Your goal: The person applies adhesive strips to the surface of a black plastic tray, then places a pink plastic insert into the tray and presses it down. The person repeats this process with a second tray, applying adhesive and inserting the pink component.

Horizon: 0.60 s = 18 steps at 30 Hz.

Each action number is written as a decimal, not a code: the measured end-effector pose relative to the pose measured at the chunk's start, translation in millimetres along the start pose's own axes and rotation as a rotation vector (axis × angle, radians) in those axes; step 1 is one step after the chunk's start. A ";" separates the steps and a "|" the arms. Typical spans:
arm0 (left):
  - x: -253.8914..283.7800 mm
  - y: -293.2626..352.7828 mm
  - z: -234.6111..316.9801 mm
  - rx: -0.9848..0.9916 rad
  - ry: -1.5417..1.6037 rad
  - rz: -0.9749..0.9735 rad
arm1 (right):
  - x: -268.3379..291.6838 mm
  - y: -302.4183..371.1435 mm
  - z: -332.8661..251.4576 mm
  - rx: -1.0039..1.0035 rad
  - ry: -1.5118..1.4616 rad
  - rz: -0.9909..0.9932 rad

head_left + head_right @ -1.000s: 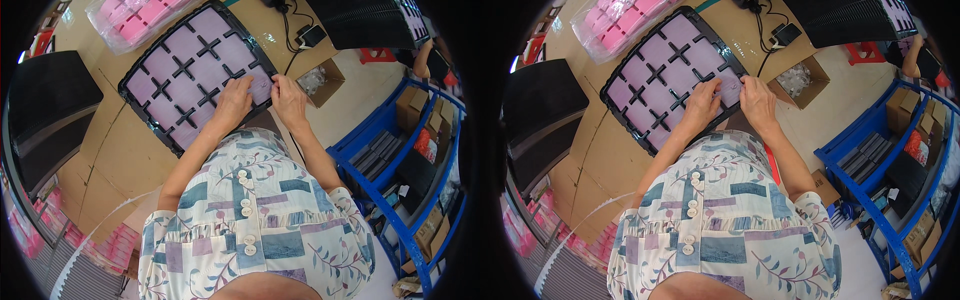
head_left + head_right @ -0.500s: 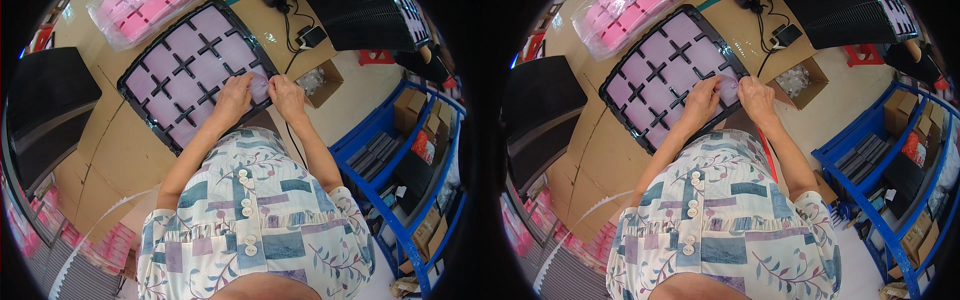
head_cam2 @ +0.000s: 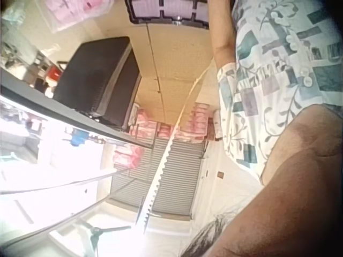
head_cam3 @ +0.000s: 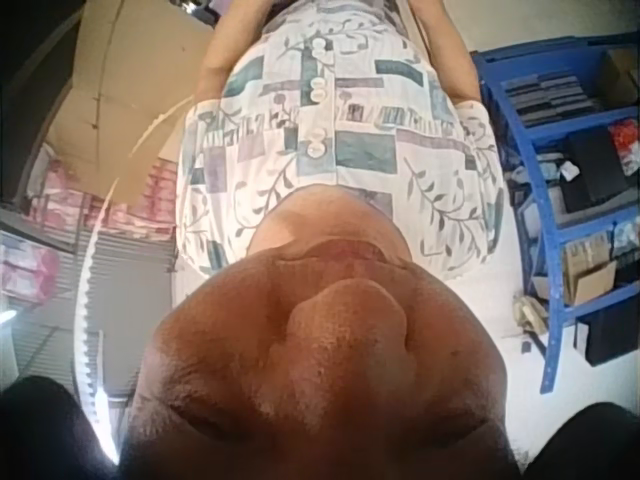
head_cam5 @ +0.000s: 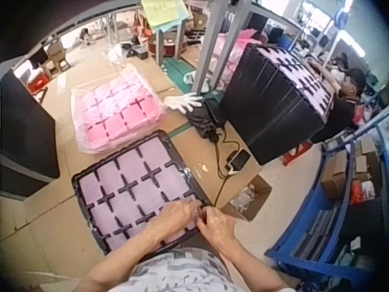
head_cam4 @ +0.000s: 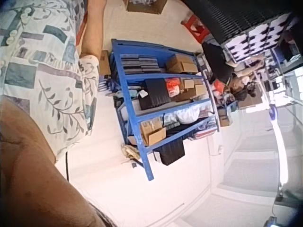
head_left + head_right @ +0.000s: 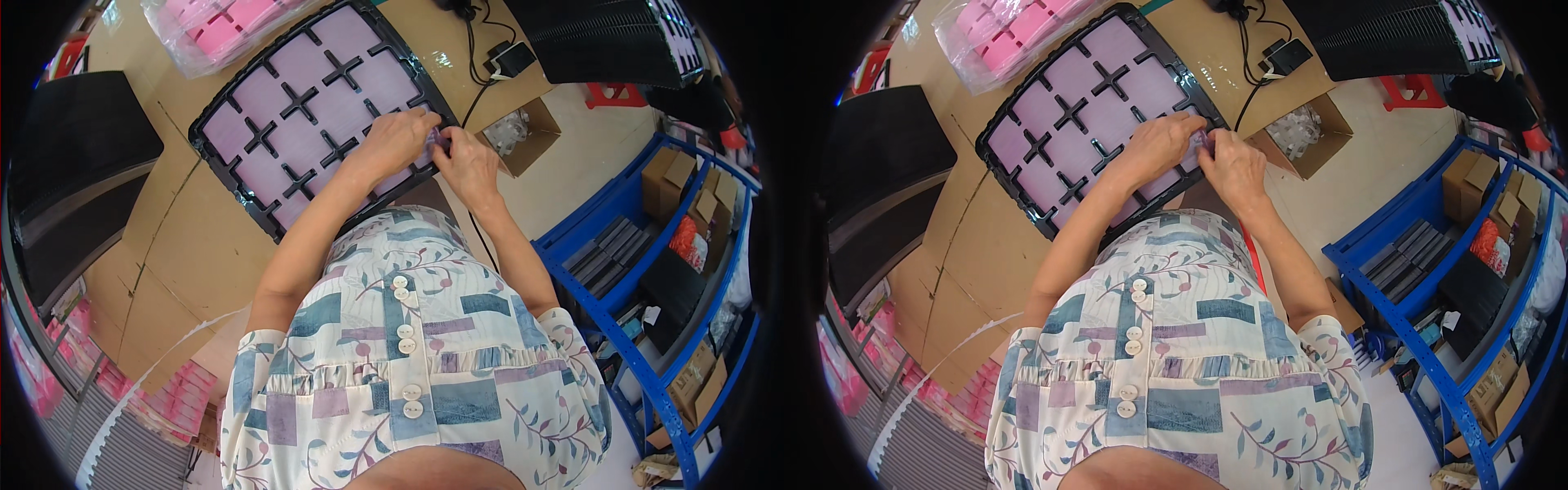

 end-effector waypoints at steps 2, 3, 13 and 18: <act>-3.8 -3.2 -1.0 0.008 0.029 0.016 | -5.3 4.7 -2.4 0.045 0.088 0.013; -3.3 -4.0 0.0 0.003 0.033 0.013 | -6.7 6.0 0.1 0.044 0.069 0.026; -0.5 -9.0 -10.3 -0.061 0.174 -0.006 | -10.8 -3.3 -7.8 -0.095 -0.198 -0.049; 5.0 -6.1 -4.9 -0.011 0.211 0.018 | -1.5 6.9 -5.3 -0.123 -0.333 -0.053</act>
Point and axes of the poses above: each hand's wrist, its own y-axis away from the middle knuckle, its own x-axis out of the back of the hand, z = x × y, the point moved 2 cm from there along -y, towards the middle knuckle, and after that the axes turned 6 degrees about x, right-handed, at the moved point
